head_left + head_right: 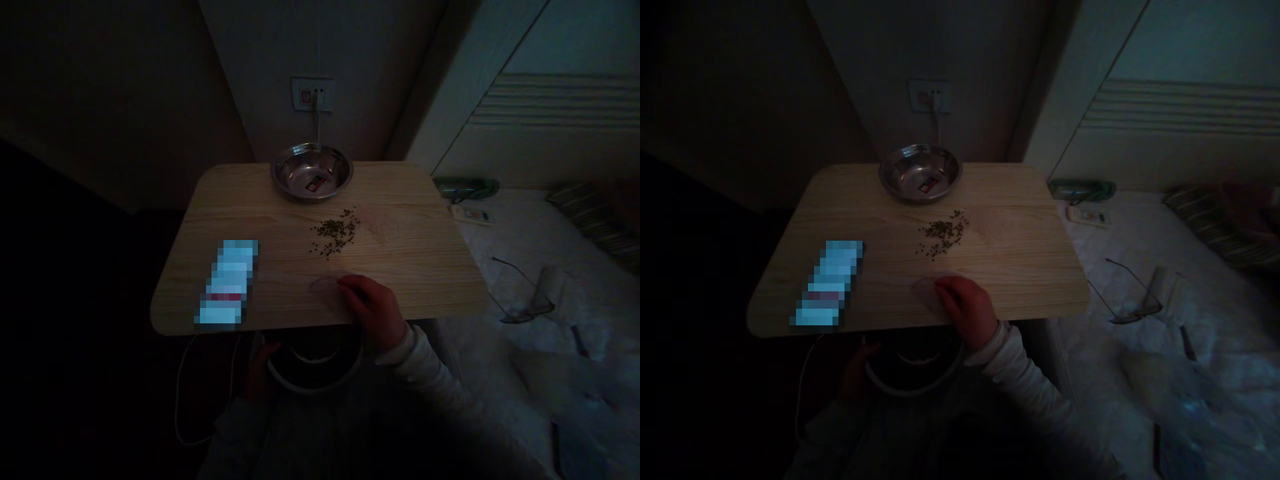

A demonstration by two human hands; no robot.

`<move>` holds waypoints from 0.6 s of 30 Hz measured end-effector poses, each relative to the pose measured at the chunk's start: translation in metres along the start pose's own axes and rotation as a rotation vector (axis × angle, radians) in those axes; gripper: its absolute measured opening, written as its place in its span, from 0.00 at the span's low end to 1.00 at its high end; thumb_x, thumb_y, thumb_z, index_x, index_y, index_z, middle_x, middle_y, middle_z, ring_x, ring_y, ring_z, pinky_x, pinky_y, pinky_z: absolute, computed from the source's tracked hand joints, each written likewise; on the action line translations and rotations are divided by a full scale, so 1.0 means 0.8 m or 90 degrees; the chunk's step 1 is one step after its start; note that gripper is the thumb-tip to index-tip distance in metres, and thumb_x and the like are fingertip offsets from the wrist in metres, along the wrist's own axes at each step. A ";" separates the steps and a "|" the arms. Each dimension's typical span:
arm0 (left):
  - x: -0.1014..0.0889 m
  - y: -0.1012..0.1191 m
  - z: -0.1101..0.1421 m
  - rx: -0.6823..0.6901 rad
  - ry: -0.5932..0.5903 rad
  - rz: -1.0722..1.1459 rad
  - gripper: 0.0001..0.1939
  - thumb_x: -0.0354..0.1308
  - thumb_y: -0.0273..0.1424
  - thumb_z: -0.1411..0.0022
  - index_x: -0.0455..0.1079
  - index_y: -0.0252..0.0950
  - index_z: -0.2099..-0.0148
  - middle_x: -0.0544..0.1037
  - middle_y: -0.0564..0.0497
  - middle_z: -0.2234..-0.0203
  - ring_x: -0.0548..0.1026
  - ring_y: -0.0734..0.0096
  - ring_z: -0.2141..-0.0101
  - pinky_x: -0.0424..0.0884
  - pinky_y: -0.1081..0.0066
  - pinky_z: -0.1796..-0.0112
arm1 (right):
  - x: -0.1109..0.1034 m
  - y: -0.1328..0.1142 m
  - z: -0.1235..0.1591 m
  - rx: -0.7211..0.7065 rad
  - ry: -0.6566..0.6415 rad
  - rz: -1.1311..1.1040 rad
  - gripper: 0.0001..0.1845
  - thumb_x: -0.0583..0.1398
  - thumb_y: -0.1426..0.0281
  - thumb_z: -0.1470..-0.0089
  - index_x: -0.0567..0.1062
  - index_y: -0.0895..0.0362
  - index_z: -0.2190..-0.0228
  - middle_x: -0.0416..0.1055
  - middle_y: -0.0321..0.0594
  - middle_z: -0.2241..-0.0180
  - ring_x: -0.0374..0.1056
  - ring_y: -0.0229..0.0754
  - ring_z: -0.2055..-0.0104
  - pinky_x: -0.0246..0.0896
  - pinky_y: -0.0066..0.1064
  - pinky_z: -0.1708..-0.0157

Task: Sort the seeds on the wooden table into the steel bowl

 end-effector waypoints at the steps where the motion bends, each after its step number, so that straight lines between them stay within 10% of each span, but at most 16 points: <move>1: -0.002 0.002 0.001 0.000 0.006 -0.003 0.04 0.62 0.29 0.68 0.70 0.42 0.86 0.75 0.53 0.86 0.78 0.52 0.69 0.74 0.58 0.62 | 0.001 0.001 0.001 -0.002 -0.004 0.011 0.10 0.57 0.68 0.43 0.78 0.54 0.64 0.78 0.42 0.66 0.74 0.42 0.65 0.70 0.34 0.63; 18: 0.018 -0.007 0.006 -0.083 -0.039 0.048 0.05 0.62 0.31 0.63 0.69 0.41 0.85 0.77 0.49 0.83 0.78 0.47 0.61 0.72 0.54 0.59 | 0.001 0.005 -0.006 -0.025 0.027 0.221 0.08 0.56 0.70 0.44 0.76 0.56 0.68 0.75 0.43 0.71 0.69 0.43 0.69 0.59 0.35 0.66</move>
Point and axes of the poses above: each hand's wrist, its own z-axis away from the middle knuckle, its own x-axis out of the palm, y = z × x, the point moved 8 cm from there along -z, towards the middle knuckle
